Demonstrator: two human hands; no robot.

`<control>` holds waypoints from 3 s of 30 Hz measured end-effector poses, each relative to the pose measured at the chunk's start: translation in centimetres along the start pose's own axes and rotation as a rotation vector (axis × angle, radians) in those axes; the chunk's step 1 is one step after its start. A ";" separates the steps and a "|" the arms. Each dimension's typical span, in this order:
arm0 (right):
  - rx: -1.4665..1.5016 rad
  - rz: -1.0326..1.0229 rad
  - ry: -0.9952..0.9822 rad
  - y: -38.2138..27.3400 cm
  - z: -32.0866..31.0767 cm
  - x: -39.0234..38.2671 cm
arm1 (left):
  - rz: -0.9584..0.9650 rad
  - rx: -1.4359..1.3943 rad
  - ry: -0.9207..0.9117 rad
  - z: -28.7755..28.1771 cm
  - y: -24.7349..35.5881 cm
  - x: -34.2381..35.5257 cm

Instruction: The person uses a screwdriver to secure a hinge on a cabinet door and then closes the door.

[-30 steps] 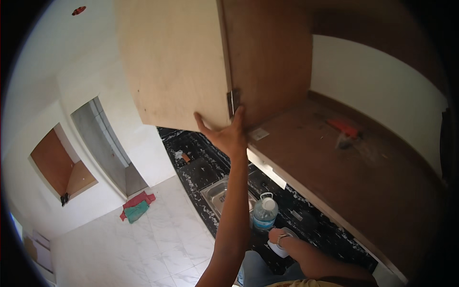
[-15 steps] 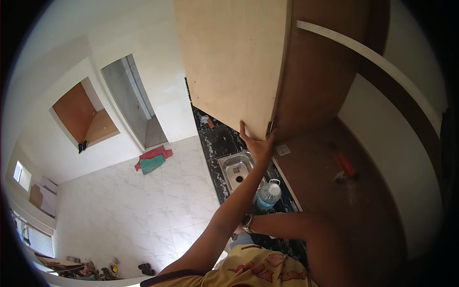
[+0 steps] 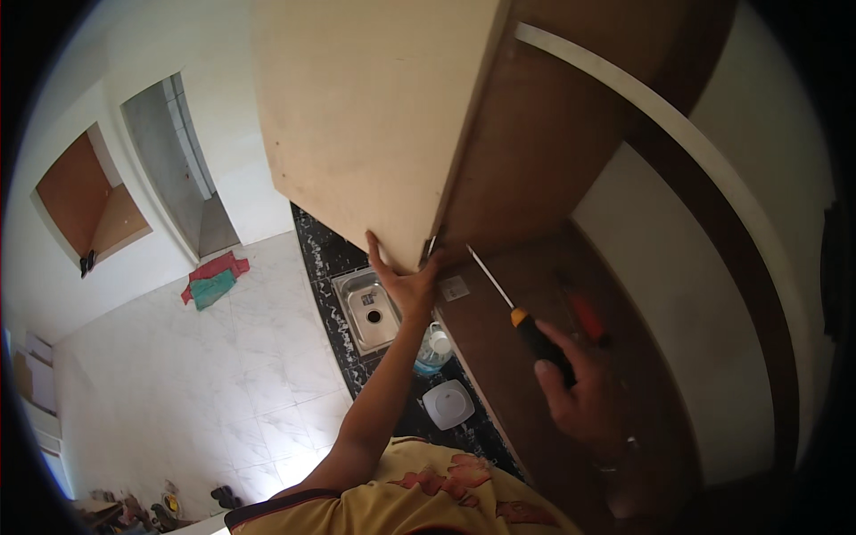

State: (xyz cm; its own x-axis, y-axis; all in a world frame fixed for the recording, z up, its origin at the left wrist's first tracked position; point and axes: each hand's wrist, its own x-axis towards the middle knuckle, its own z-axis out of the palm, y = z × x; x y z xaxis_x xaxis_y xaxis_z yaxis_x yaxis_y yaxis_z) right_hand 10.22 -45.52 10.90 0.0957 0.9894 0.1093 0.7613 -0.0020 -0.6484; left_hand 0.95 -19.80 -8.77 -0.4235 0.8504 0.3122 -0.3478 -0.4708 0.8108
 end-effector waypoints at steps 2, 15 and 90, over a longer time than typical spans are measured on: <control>0.056 -0.110 0.185 1.7 3.0 0.6 | 0.004 -0.025 -0.005 -0.5 -0.8 0.4; 0.198 -0.116 0.134 4.4 4.3 3.4 | 0.058 0.155 0.012 -0.3 0.2 0.1; -0.096 -0.176 0.425 10.4 6.1 3.7 | 0.127 0.128 0.043 0.2 -0.8 0.1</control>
State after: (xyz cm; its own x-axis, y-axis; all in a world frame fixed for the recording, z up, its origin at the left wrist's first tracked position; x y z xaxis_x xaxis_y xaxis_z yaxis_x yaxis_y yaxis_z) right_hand 14.55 -41.00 -0.01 0.1984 0.8289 0.5230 0.8432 0.1277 -0.5222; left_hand 1.29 -19.28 -9.27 -0.4933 0.7740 0.3970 -0.1813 -0.5379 0.8233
